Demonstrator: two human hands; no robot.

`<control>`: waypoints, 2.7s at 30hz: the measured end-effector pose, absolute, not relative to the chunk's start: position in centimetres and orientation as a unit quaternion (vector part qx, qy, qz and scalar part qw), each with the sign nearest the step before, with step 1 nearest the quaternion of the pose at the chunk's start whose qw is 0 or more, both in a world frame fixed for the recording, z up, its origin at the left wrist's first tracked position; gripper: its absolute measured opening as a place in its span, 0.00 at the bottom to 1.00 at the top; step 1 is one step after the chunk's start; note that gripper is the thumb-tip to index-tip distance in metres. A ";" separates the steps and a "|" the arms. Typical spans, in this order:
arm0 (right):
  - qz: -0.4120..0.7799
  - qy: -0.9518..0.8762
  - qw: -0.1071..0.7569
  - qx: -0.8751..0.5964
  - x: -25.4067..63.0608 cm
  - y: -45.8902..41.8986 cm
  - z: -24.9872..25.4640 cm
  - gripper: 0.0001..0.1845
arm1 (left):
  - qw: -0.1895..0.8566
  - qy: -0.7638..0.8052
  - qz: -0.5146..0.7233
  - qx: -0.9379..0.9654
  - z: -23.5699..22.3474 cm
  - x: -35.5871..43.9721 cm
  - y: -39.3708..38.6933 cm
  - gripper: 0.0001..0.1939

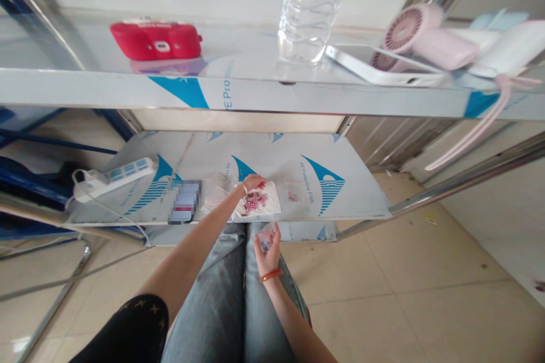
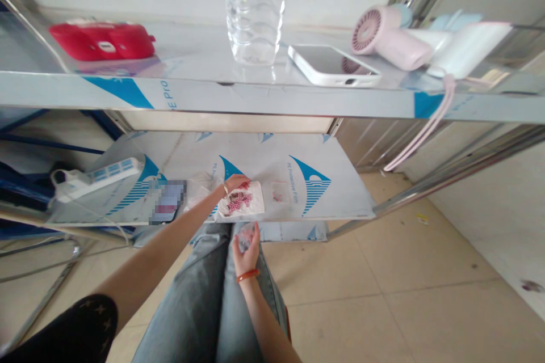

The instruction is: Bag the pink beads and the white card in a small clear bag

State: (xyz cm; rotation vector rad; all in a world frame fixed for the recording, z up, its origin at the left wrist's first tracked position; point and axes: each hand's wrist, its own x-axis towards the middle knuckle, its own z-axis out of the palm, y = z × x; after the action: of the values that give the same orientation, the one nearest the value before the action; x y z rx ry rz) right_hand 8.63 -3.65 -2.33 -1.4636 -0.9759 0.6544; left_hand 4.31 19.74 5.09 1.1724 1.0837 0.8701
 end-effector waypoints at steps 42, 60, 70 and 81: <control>0.516 -0.225 0.588 -0.581 8.3 -3.3 5.4 0.27 | 0.571 0.545 0.436 0.433 8.5 -3.8 0.5 0.21; 0.559 -0.254 0.573 -0.542 9.8 -0.8 8.1 0.21 | 0.562 0.474 0.364 0.572 10.0 -4.0 -0.2 0.23; 0.545 -0.239 0.588 -0.547 10.3 -0.1 9.2 0.24 | 0.596 0.463 0.406 0.515 10.1 -4.8 -0.6 0.20; 0.562 -0.296 0.525 -0.567 10.2 -1.7 8.6 0.23 | 0.479 0.553 0.488 0.477 9.8 -5.6 0.3 0.18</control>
State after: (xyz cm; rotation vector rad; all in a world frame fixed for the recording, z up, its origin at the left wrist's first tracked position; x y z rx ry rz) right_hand 10.21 -1.72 8.56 -1.3563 -0.7094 1.3442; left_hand -5.64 0.34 9.79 1.1637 1.3487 1.1911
